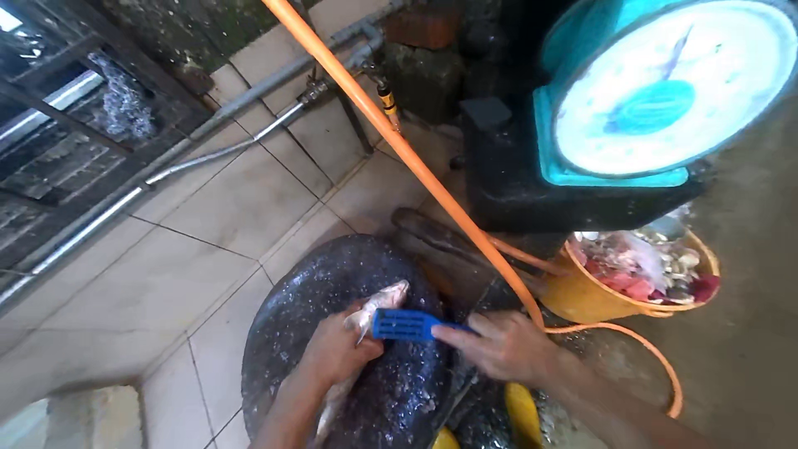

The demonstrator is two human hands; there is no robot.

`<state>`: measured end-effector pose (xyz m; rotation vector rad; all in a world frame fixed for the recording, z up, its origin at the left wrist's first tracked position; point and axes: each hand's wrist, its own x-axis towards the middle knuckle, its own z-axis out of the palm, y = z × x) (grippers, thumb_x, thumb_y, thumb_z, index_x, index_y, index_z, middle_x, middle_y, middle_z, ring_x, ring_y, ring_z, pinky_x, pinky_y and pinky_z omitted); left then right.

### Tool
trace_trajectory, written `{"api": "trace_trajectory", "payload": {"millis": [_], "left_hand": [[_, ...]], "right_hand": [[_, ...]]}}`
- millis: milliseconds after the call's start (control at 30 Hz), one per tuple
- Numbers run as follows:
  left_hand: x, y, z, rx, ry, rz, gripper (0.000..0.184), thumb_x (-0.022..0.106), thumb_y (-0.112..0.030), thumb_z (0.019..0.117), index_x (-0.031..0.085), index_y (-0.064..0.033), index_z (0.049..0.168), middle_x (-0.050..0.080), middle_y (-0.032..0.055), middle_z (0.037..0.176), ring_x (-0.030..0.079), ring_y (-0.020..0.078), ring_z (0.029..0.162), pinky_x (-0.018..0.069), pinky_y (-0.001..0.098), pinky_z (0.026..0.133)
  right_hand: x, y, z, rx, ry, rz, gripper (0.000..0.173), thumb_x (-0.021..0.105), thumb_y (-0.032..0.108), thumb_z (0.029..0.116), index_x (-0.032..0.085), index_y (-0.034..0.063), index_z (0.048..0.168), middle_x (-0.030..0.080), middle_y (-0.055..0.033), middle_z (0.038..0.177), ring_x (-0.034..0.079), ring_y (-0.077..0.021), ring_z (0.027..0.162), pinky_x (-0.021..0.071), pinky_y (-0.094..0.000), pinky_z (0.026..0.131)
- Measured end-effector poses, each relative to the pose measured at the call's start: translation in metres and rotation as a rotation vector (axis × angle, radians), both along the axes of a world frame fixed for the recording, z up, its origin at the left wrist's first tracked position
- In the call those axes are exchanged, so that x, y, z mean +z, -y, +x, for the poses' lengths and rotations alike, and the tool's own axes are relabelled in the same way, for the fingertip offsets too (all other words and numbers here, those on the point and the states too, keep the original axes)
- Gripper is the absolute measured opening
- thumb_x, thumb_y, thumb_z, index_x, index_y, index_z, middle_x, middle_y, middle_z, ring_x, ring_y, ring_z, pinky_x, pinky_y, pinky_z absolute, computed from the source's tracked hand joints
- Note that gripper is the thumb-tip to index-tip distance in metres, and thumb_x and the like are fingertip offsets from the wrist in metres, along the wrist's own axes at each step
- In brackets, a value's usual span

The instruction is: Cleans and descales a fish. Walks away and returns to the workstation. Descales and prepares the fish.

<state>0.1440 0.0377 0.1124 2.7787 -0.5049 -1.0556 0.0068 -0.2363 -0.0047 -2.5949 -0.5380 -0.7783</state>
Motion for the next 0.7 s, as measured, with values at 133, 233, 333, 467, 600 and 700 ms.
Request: {"api": "trace_trajectory", "payload": {"millis": [133, 233, 333, 467, 600, 700], "left_hand": [[0.004, 0.005, -0.004, -0.009, -0.004, 0.034, 0.074, 0.074, -0.047, 0.0871, 0.052, -0.0125, 0.149, 0.065, 0.0181, 0.133, 0.062, 0.0348, 0.125, 0.0468, 0.0564, 0.108], [0.002, 0.007, -0.003, -0.003, 0.014, 0.049, 0.076, 0.075, -0.047, 0.0864, 0.050, -0.0144, 0.151, 0.066, 0.0160, 0.134, 0.063, 0.0335, 0.125, 0.0476, 0.0556, 0.108], [0.004, 0.008, -0.006, 0.055, 0.000, 0.049, 0.076, 0.075, -0.047, 0.0858, 0.051, -0.0138, 0.150, 0.066, 0.0178, 0.133, 0.062, 0.0351, 0.125, 0.0474, 0.0571, 0.107], [0.004, 0.009, -0.007, 0.099, -0.006, 0.022, 0.073, 0.078, -0.045, 0.0842, 0.055, -0.0125, 0.146, 0.067, 0.0170, 0.131, 0.063, 0.0346, 0.124, 0.0476, 0.0570, 0.107], [0.004, 0.015, -0.015, 0.095, 0.015, 0.073, 0.074, 0.074, -0.048, 0.0855, 0.053, -0.0130, 0.147, 0.067, 0.0183, 0.130, 0.064, 0.0366, 0.122, 0.0490, 0.0588, 0.104], [0.003, 0.020, -0.017, 0.048, 0.040, 0.118, 0.067, 0.071, -0.050, 0.0878, 0.059, -0.0097, 0.140, 0.066, 0.0174, 0.131, 0.064, 0.0360, 0.122, 0.0491, 0.0587, 0.103]], "right_hand": [[-0.005, 0.016, 0.020, -0.051, 0.016, 0.044, 0.037, 0.050, 0.031, 0.1052, 0.066, 0.0342, 0.139, 0.058, -0.0055, 0.067, 0.056, -0.0219, 0.047, 0.0476, -0.0396, 0.042], [-0.005, 0.009, 0.020, 0.047, 0.017, 0.025, 0.038, 0.049, 0.034, 0.1060, 0.060, 0.0398, 0.142, 0.055, -0.0037, 0.068, 0.053, -0.0208, 0.047, 0.0451, -0.0381, 0.041], [-0.002, 0.002, 0.026, -0.117, -0.014, 0.099, 0.038, 0.049, 0.031, 0.1045, 0.066, 0.0349, 0.138, 0.061, -0.0058, 0.067, 0.057, -0.0223, 0.046, 0.0476, -0.0403, 0.040], [0.020, -0.060, -0.031, -0.232, -0.260, 0.249, 0.038, 0.052, 0.032, 0.1045, 0.064, 0.0361, 0.141, 0.067, -0.0055, 0.072, 0.062, -0.0218, 0.049, 0.0517, -0.0419, 0.042], [0.015, -0.075, -0.010, -0.364, -0.221, 0.306, 0.040, 0.046, 0.035, 0.1046, 0.066, 0.0344, 0.139, 0.068, -0.0033, 0.070, 0.062, -0.0206, 0.048, 0.0515, -0.0411, 0.042], [0.034, -0.085, -0.026, -0.311, -0.285, 0.282, 0.039, 0.052, 0.033, 0.1039, 0.066, 0.0334, 0.140, 0.069, -0.0051, 0.071, 0.063, -0.0221, 0.049, 0.0534, -0.0427, 0.043]]}}
